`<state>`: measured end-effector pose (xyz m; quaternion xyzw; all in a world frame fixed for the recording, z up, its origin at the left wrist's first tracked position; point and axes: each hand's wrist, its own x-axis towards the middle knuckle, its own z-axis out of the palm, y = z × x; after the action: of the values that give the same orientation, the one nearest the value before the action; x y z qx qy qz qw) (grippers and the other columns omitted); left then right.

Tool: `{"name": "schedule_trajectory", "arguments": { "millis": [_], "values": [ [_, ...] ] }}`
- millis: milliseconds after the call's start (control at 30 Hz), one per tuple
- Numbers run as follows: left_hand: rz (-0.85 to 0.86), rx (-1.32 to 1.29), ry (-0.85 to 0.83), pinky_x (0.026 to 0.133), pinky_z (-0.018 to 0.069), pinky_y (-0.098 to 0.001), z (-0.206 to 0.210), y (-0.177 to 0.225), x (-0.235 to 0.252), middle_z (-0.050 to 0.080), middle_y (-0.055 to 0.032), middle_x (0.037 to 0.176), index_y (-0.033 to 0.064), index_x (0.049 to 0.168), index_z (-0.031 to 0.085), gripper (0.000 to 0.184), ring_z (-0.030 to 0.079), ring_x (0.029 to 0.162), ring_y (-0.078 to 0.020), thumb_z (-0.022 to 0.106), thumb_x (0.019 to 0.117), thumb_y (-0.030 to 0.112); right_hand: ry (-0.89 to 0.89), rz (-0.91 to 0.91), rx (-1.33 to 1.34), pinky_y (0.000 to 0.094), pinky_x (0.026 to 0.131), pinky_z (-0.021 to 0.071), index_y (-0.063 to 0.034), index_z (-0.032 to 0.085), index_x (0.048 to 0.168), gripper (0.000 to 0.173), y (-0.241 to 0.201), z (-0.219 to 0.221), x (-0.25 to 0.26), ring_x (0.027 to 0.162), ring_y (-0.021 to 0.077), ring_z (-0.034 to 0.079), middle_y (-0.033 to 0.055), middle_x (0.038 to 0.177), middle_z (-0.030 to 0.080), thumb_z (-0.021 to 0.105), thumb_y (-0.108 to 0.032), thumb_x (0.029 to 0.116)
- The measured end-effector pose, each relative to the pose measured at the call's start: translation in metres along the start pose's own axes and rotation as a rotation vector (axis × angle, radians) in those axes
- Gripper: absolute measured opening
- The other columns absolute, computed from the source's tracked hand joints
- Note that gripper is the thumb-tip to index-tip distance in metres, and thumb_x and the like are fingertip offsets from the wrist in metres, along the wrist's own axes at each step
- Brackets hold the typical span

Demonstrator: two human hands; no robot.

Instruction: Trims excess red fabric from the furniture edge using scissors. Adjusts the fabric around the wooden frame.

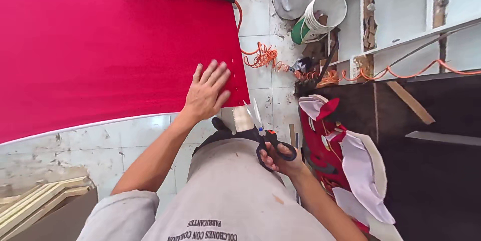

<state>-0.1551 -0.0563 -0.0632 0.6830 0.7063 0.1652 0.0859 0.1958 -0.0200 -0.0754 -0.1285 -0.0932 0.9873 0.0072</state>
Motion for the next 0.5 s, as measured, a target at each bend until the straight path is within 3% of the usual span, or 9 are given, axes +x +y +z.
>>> {"name": "schedule_trajectory", "arguments": {
  "millis": [67, 100, 167, 300, 500],
  "values": [
    [0.145, -0.019, 0.041, 0.123, 0.0277, -0.0564, -0.002, 0.005, -0.025, 0.057, -0.0085, 0.15, 0.015, 0.141, 0.062, 0.053, 0.045, 0.145, -0.0291, 0.038, 0.1055, 0.046, -0.026, 0.001, 0.036, 0.0188, 0.059, 0.0532, -0.0141, 0.07, 0.11, 0.047, 0.004, -0.007, 0.002, 0.072, 0.0079, 0.067, 0.0019, 0.097, 0.071, 0.071, -0.056, 0.0898],
    [0.182, 0.02, 0.11, 0.114, 0.0397, -0.0529, 0.0, 0.009, -0.034, 0.067, -0.0091, 0.134, 0.0151, 0.132, 0.068, 0.043, 0.058, 0.131, -0.029, 0.046, 0.1027, 0.038, -0.036, -0.001, 0.061, 0.0191, 0.059, 0.0535, -0.0139, 0.07, 0.111, 0.046, 0.007, -0.01, 0.002, 0.073, 0.0082, 0.067, 0.0023, 0.098, 0.071, 0.071, -0.055, 0.09],
    [0.2, 0.119, 0.244, 0.092, 0.0496, -0.0456, 0.006, 0.015, -0.042, 0.073, -0.0094, 0.106, 0.0122, 0.12, 0.073, 0.028, 0.067, 0.099, -0.0272, 0.056, 0.0996, 0.022, -0.055, 0.006, 0.114, 0.0198, 0.06, 0.0545, -0.0135, 0.071, 0.111, 0.044, 0.011, -0.014, 0.0, 0.073, 0.0092, 0.068, 0.003, 0.099, 0.071, 0.072, -0.052, 0.09],
    [0.254, 0.141, 0.318, 0.072, 0.0524, -0.0388, 0.013, 0.02, -0.035, 0.072, -0.0102, 0.088, 0.0051, 0.105, 0.076, 0.017, 0.066, 0.077, -0.0257, 0.061, 0.0999, 0.011, -0.096, 0.03, 0.14, 0.0193, 0.06, 0.0547, -0.0145, 0.07, 0.113, 0.042, 0.02, -0.018, -0.002, 0.075, 0.0088, 0.068, 0.0024, 0.1, 0.071, 0.071, -0.051, 0.0916],
    [0.268, 0.124, 0.331, 0.066, 0.0495, -0.0379, 0.003, 0.029, -0.028, 0.069, -0.0115, 0.082, 0.0024, 0.1, 0.075, 0.017, 0.064, 0.073, -0.0261, 0.059, 0.0975, 0.007, -0.113, -0.022, 0.139, 0.0189, 0.059, 0.0537, -0.014, 0.069, 0.111, 0.04, 0.035, -0.023, 0.006, 0.073, 0.0082, 0.067, 0.0022, 0.098, 0.071, 0.07, -0.049, 0.0928]
  ]
}}
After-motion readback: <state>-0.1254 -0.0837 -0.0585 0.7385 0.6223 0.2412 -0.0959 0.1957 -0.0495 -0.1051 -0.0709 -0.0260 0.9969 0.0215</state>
